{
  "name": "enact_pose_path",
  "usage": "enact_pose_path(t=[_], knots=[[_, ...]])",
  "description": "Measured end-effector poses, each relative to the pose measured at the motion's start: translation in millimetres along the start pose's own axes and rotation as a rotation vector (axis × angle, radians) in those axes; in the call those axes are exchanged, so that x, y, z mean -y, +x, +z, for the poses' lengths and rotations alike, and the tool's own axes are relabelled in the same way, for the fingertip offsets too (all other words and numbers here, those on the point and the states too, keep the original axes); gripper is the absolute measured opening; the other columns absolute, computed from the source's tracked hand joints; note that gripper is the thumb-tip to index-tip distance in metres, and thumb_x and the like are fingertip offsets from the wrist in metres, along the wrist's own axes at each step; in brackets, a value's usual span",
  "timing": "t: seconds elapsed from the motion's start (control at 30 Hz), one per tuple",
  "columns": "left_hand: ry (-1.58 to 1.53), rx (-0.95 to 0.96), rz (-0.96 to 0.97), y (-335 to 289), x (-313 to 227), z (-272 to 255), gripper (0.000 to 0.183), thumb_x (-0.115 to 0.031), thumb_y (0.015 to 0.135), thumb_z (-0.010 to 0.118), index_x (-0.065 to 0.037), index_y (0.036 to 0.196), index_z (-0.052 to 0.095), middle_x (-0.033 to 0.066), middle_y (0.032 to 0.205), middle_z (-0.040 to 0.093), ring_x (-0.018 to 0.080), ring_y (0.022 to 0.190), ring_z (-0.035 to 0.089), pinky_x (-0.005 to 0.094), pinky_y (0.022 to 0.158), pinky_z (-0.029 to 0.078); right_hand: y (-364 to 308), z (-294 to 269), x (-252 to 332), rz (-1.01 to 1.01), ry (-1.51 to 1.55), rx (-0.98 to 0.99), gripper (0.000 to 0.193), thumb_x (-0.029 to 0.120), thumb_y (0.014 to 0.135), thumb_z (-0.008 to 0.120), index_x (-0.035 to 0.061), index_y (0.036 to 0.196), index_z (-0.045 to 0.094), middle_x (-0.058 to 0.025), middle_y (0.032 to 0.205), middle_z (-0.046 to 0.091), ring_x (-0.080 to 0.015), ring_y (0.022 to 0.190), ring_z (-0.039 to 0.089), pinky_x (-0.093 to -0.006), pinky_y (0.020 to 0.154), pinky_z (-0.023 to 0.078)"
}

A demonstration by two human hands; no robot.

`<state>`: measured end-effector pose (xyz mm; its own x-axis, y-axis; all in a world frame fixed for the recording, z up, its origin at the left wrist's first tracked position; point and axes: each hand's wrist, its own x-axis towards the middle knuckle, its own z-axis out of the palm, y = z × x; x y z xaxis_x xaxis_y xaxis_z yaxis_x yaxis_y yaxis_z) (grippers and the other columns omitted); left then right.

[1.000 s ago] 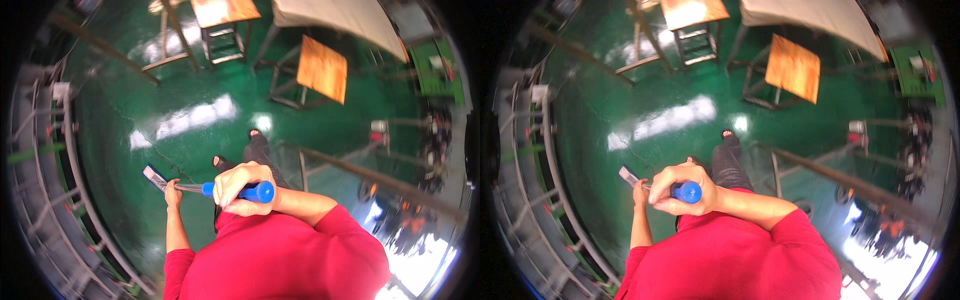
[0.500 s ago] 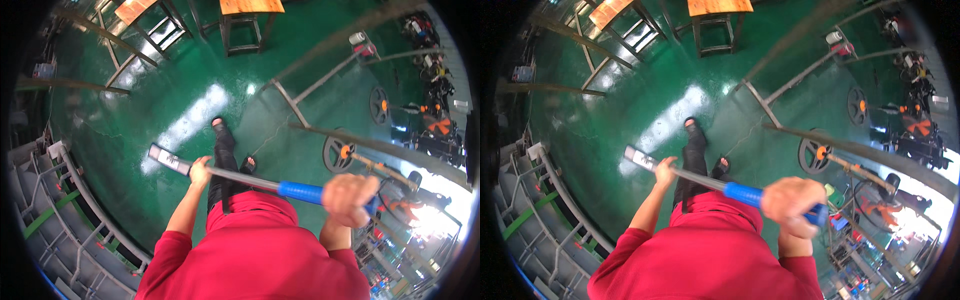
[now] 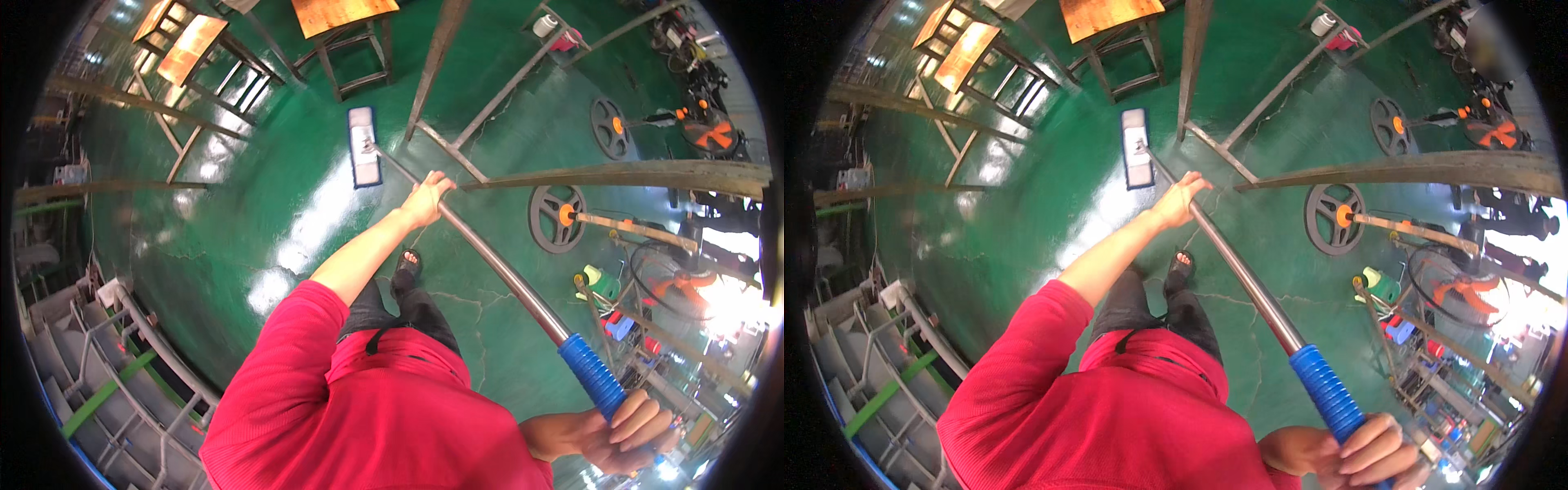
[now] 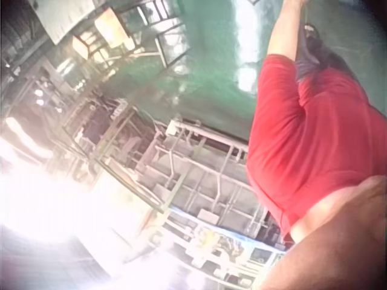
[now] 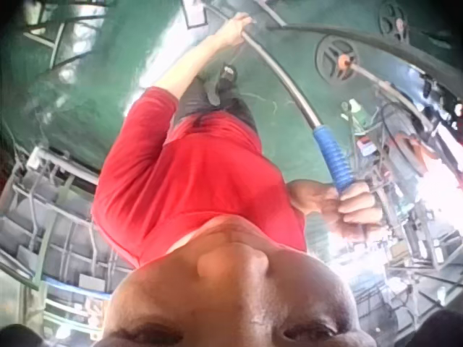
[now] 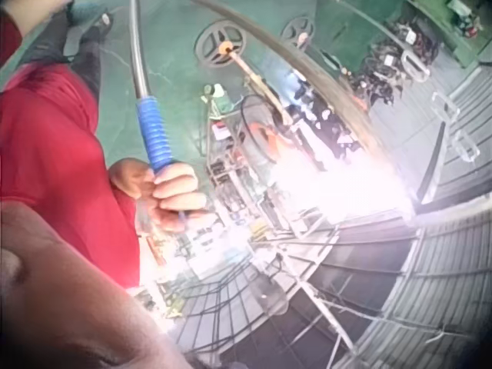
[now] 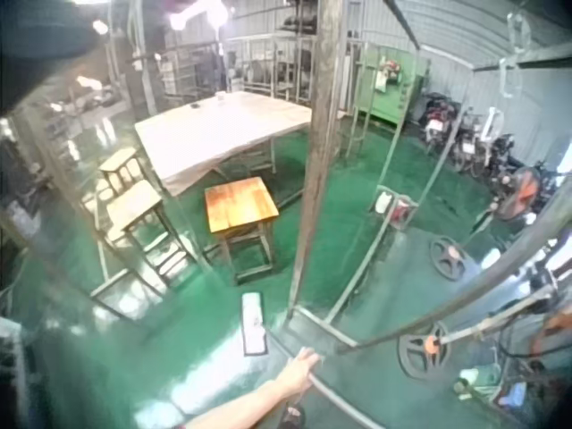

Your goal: The person cleans a green floor by moving wooden stools aside and using a mop to swipe the surface repeatedly. The person also adjusts a large standing fan and picks up small items from the floor.

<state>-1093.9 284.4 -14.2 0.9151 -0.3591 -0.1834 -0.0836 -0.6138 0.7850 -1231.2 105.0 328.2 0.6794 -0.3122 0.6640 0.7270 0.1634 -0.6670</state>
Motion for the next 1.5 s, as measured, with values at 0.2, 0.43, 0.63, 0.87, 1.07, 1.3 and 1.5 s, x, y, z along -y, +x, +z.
enact_pose_path(t=[0.2, 0.43, 0.63, 0.87, 1.07, 1.3, 1.5], knots=[[-0.03, 0.034, 0.189, 42.0, 26.5, -18.1, 0.048, -0.003, 0.06, 0.061, -0.01, 0.105, 0.044, 0.0188, 0.121, 0.036, 0.0319, 0.112, 0.037, 0.0357, 0.091, 0.036, -30.7, 62.0, -14.3, -0.118, -0.18, 0.164, 0.011, 0.009, 0.077, 0.053, 0.0065, 0.088, 0.049, 0.0034, 0.046, 0.04, -0.0046, 0.036, 0.04, -0.016, 0.038, 0.034], [0.086, -0.156, 0.273, -23.8, 22.7, -20.3, 0.012, -0.018, 0.07, 0.059, -0.007, 0.075, 0.055, 0.0129, 0.075, 0.055, 0.0303, 0.083, 0.055, 0.0401, 0.069, 0.044, -39.5, 90.2, 23.2, -0.118, -0.123, -0.009, 0.014, 0.0, 0.069, 0.049, 0.007, 0.079, 0.054, 0.0056, 0.039, 0.04, -0.0021, 0.03, 0.039, -0.0125, 0.034, 0.036], [0.04, 0.011, 0.14, -116.7, -16.4, -0.7, 0.022, -0.026, 0.074, 0.056, -0.005, 0.065, 0.056, 0.0111, 0.07, 0.055, 0.0299, 0.064, 0.056, 0.0407, 0.056, 0.046, -33.3, 76.8, 99.4, 0.019, 0.135, 0.126, 0.009, -0.003, 0.059, 0.051, 0.0053, 0.06, 0.052, 0.0023, 0.036, 0.043, -0.0029, 0.029, 0.042, -0.0136, 0.032, 0.039], [-0.027, 0.095, 0.247, -93.4, -50.6, 47.1, 0.015, -0.019, 0.071, 0.056, -0.004, 0.066, 0.057, 0.011, 0.071, 0.056, 0.0294, 0.076, 0.054, 0.0393, 0.063, 0.046, -40.0, 65.7, 124.6, -0.01, -0.02, 0.154, 0.011, 0.0, 0.057, 0.053, 0.0076, 0.05, 0.05, 0.0026, 0.034, 0.043, -0.0019, 0.029, 0.042, -0.0127, 0.033, 0.039], [0.123, 0.142, 0.166, -23.2, -51.6, 88.0, 0.012, -0.021, 0.068, 0.058, -0.017, 0.078, 0.062, 0.0024, 0.102, 0.051, 0.0221, 0.117, 0.034, 0.0561, 0.093, 0.02, -66.9, 67.6, 77.1, -0.122, -0.237, 0.183, 0.012, 0.002, 0.062, 0.053, 0.0144, 0.061, 0.055, 0.0072, 0.039, 0.045, -0.0007, 0.032, 0.041, -0.0109, 0.034, 0.034], [0.32, 0.368, 0.398, -30.2, -40.8, 88.6, 0.021, -0.018, 0.063, 0.06, -0.013, 0.084, 0.06, 0.0068, 0.096, 0.055, 0.0248, 0.107, 0.045, 0.0497, 0.095, 0.023, -116.1, 56.5, 93.2, -0.204, -0.439, -0.141, 0.011, 0.001, 0.067, 0.053, 0.0113, 0.066, 0.05, 0.0048, 0.04, 0.042, -0.0032, 0.031, 0.04, -0.0145, 0.034, 0.037], [0.443, 0.41, 0.375, -67.9, -22.8, 64.4, 0.019, -0.018, 0.066, 0.057, -0.007, 0.081, 0.057, 0.0083, 0.089, 0.057, 0.0251, 0.094, 0.052, 0.0368, 0.081, 0.042, -136.1, 29.1, 113.9, -0.184, -0.346, -0.335, 0.01, 0.0, 0.069, 0.049, 0.0096, 0.066, 0.045, 0.0046, 0.038, 0.04, -0.0038, 0.03, 0.037, -0.015, 0.032, 0.035]])
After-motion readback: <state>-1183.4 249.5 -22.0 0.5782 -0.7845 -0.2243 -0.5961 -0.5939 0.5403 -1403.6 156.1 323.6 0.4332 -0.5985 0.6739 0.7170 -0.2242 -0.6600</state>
